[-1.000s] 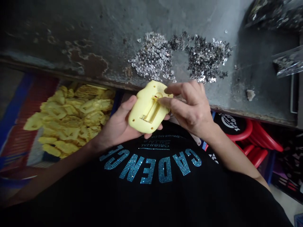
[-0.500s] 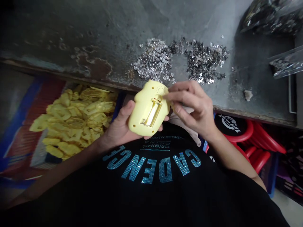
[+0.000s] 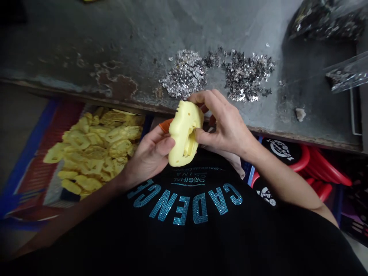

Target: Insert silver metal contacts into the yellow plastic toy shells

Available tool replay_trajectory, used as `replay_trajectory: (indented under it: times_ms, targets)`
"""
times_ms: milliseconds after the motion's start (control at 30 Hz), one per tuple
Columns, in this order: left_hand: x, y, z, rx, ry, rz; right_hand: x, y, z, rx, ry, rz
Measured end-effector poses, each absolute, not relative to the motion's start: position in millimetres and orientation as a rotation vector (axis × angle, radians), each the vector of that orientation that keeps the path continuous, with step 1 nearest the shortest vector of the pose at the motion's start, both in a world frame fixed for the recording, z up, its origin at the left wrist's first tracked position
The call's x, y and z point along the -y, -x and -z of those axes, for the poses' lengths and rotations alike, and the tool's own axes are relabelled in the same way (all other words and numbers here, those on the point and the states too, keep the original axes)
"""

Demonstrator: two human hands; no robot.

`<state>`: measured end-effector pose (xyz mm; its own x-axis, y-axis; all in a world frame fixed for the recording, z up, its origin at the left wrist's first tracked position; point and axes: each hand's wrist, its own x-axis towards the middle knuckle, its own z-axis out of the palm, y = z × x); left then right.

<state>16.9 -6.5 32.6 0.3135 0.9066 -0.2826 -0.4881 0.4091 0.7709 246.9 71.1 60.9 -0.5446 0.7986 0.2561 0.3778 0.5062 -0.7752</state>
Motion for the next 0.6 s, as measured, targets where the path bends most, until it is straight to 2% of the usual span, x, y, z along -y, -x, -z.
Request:
replay_trajectory:
  times_ms: [300, 467, 600]
  targets:
    - [4.9, 4.0, -39.7, -1.041, -0.920, -0.857, -53.4, -238.8, -32.4, 1.964, 0.900, -0.546]
    - [-3.2, 10.4, -27.5, -1.022, -0.870, -0.862, -56.2, -231.5, -32.9, 1.990, 0.917, -0.526]
    - [-15.8, 13.1, -11.8, -0.770, -0.619, -0.926, -71.0, -232.1, -41.3, 2.101, 0.939, -0.649]
